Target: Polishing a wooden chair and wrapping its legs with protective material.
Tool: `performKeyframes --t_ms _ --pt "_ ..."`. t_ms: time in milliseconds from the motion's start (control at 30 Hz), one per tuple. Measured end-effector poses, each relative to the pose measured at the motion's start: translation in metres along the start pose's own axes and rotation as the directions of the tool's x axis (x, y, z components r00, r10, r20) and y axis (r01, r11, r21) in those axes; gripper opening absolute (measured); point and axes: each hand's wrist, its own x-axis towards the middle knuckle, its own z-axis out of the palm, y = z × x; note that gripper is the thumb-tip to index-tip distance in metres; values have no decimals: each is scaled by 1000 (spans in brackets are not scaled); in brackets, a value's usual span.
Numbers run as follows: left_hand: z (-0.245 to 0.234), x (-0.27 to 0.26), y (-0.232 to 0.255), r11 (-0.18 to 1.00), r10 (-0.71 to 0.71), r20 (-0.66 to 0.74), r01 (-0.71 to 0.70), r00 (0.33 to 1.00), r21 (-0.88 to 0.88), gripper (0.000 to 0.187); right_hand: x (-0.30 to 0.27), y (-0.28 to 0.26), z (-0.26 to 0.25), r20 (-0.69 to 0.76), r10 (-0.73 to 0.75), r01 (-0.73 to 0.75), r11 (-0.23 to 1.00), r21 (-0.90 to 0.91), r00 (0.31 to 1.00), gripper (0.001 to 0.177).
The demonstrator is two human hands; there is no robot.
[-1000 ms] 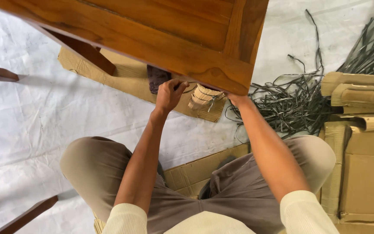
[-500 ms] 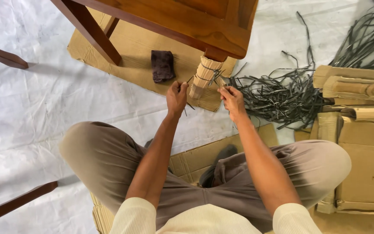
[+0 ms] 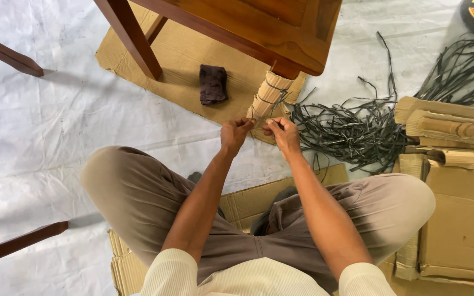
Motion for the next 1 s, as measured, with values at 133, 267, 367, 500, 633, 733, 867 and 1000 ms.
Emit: performKeyframes --t_ms 133,267,367,500,633,733,867,1000 --pt "4 1 -5 985 -118 81 127 990 -118 20 4 15 4 9 -22 22 1000 12 1000 21" --pt "18 11 -15 934 -104 100 131 990 -332 15 6 13 10 7 -54 54 992 -111 999 22" --pt "31 17 -21 929 -40 151 93 988 -359 16 -3 -10 8 22 -238 223 866 -449 971 18" --pt "35 21 -33 915 0 220 88 976 -394 20 -13 -23 6 11 -260 221 798 -561 966 16" --pt "34 21 -36 883 7 236 105 972 -457 13 -18 -27 9 34 -284 259 809 -527 958 14" --pt "29 20 -31 857 -5 303 161 953 -490 15 -18 -32 10 106 -273 283 765 -579 956 14" --pt "24 15 -19 774 -20 417 278 909 -568 17 -13 -28 10 193 -178 259 758 -599 965 16" --pt "25 16 -23 770 -18 459 305 888 -561 21 -11 -28 0 217 -125 231 782 -579 968 15"
